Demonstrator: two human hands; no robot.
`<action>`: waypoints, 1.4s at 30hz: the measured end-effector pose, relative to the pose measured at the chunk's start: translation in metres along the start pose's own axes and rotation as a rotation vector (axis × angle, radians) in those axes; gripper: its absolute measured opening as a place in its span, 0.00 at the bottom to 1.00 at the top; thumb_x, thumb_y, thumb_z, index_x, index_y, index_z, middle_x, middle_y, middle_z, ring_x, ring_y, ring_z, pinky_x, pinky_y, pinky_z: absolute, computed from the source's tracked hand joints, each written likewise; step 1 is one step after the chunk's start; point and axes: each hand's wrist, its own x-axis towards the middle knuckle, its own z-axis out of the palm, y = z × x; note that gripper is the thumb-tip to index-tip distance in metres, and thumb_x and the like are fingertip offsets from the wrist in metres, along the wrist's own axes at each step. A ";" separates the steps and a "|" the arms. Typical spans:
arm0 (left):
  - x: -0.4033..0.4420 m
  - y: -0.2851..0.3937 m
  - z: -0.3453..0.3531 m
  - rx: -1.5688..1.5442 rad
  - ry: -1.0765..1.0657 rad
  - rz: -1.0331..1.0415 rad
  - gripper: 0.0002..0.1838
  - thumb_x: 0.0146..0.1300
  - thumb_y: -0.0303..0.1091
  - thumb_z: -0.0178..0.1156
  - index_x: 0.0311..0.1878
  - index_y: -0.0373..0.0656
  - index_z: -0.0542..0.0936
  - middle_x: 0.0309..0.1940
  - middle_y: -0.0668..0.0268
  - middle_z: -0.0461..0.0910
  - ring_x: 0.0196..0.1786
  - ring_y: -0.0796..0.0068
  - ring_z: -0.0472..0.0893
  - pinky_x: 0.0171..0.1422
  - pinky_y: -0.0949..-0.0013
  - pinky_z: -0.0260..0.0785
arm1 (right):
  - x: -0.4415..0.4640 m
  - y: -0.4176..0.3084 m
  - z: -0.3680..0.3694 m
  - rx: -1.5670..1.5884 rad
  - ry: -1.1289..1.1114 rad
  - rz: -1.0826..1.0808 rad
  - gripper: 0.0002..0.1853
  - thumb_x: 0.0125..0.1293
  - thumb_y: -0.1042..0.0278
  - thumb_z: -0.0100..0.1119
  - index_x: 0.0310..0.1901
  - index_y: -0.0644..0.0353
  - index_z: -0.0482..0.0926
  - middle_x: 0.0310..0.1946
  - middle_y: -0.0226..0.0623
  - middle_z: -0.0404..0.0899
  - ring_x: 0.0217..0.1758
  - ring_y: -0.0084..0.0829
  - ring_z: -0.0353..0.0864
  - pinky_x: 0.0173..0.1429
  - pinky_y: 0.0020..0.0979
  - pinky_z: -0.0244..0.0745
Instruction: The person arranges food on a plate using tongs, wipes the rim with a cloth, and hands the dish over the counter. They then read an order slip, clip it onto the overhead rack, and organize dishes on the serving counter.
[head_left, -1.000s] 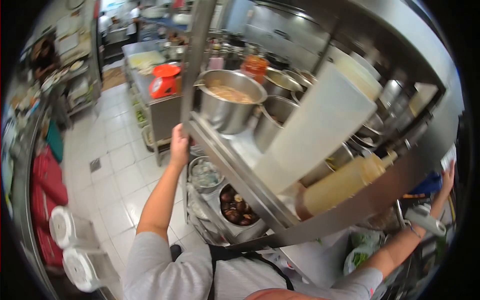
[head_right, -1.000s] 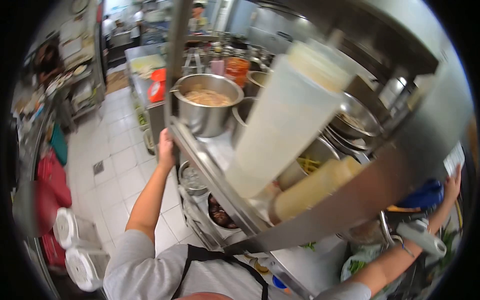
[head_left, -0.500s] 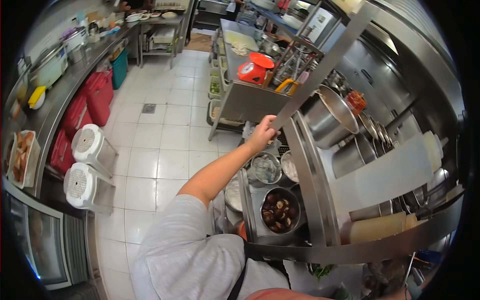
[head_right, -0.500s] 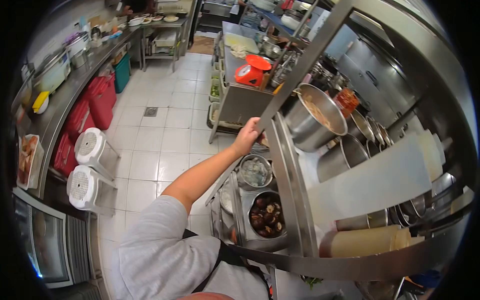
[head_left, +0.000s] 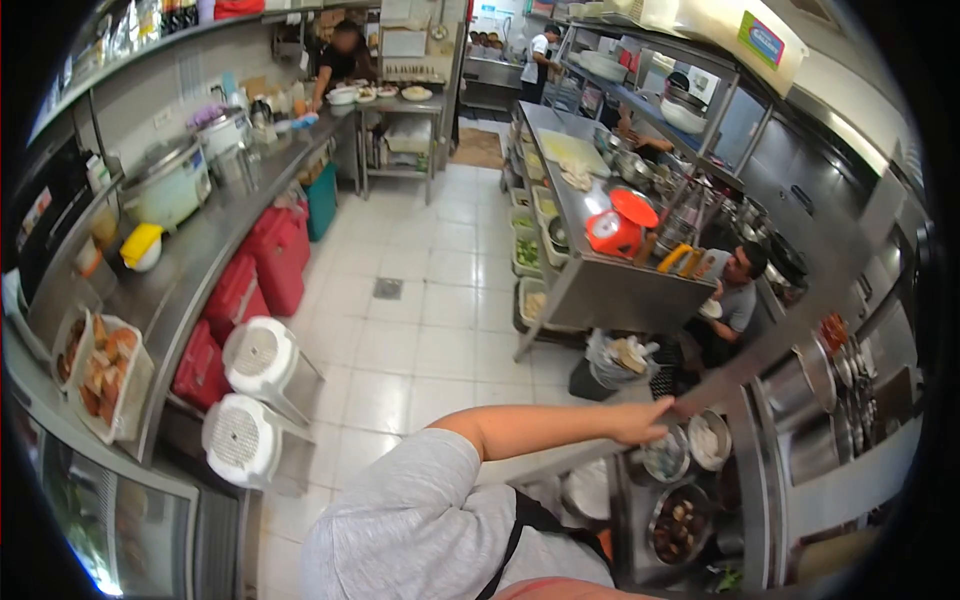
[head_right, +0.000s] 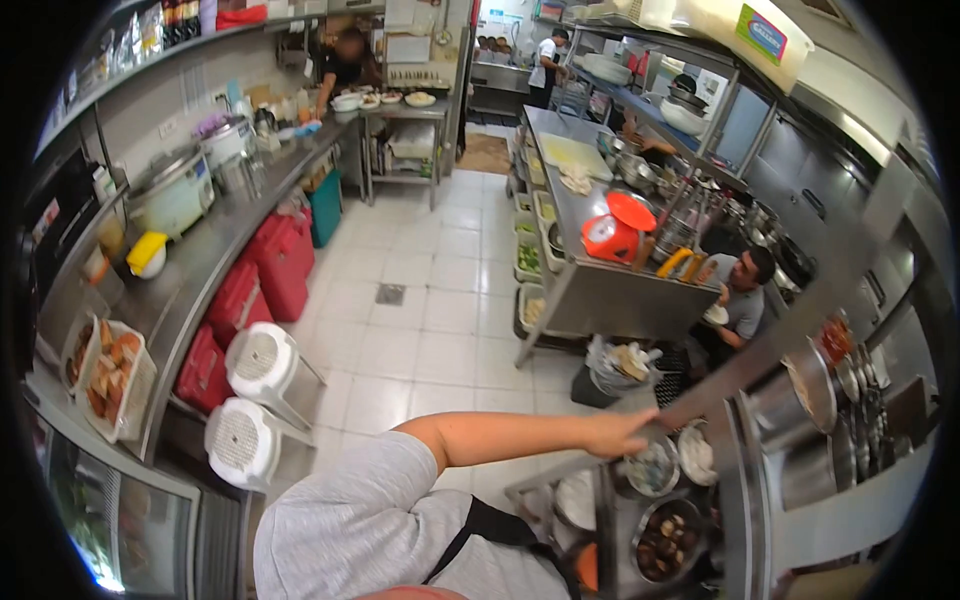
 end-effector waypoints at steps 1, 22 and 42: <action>-0.018 -0.006 -0.013 0.099 -0.166 -0.033 0.32 0.57 0.49 0.45 0.60 0.39 0.53 0.54 0.46 0.62 0.55 0.51 0.64 0.57 0.61 0.57 | 0.010 -0.007 0.027 0.101 -0.074 -0.041 0.16 0.46 0.67 0.57 0.39 0.60 0.74 0.38 0.38 0.75 0.34 0.41 0.72 0.39 0.40 0.68; -0.391 -0.347 -0.355 0.265 0.635 -1.055 0.29 0.53 0.46 0.53 0.54 0.39 0.64 0.40 0.49 0.74 0.43 0.57 0.74 0.46 0.64 0.66 | 0.191 0.031 0.643 1.328 -1.565 0.217 0.10 0.59 0.65 0.49 0.39 0.60 0.72 0.32 0.29 0.73 0.38 0.20 0.69 0.42 0.23 0.65; -0.569 -0.487 -0.336 -0.484 0.677 -1.916 0.25 0.54 0.45 0.47 0.49 0.34 0.67 0.47 0.45 0.68 0.51 0.49 0.68 0.55 0.59 0.59 | 0.487 0.064 1.009 1.219 -2.034 -0.206 0.18 0.60 0.65 0.48 0.52 0.57 0.63 0.29 0.26 0.64 0.32 0.18 0.62 0.38 0.20 0.60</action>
